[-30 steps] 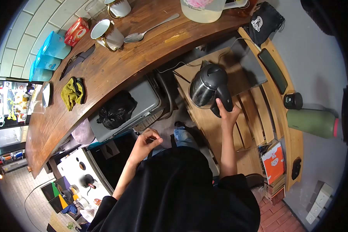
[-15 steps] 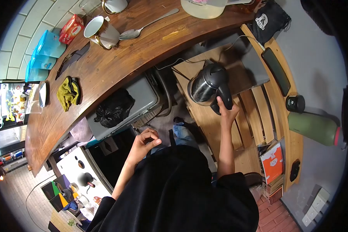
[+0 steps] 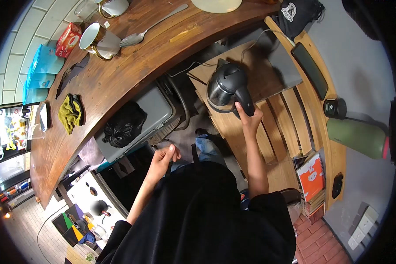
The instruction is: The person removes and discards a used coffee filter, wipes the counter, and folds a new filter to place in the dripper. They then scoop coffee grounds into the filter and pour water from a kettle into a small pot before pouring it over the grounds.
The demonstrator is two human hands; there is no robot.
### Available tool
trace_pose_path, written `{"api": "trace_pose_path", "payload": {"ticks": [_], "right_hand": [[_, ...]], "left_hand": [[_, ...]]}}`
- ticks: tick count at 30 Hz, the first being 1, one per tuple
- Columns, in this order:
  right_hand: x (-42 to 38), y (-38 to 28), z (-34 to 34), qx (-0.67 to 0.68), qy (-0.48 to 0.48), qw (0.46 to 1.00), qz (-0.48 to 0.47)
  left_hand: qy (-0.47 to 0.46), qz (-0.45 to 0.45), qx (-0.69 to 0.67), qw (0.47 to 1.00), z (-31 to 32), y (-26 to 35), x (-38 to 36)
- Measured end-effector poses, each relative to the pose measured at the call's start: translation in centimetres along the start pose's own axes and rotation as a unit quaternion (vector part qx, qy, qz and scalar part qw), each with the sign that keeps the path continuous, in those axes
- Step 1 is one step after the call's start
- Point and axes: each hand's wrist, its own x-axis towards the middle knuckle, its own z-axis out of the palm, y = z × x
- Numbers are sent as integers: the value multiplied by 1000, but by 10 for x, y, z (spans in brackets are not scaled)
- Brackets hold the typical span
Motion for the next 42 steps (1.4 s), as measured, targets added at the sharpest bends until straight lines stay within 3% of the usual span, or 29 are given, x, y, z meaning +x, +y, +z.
{"api": "trace_pose_path", "payload": {"ticks": [10, 29, 35, 37, 42], "right_hand": [[-9, 15, -16, -19, -26, 999, 4], [-9, 20, -27, -15, -48, 999, -19], [-12, 29, -41, -106, -55, 992, -28], [-16, 22, -48, -209, -79, 975, -15], [-38, -16, -55, -237, -55, 967, -80]], "left_hand": [[-2, -42, 47, 998, 9, -2, 6], [16, -24, 12, 999, 8, -3, -3], [8, -9, 5, 1000, 8, -2, -2], [7, -8, -5, 1000, 9, -3, -4], [20, -1, -30, 999, 5, -15, -13]]}}
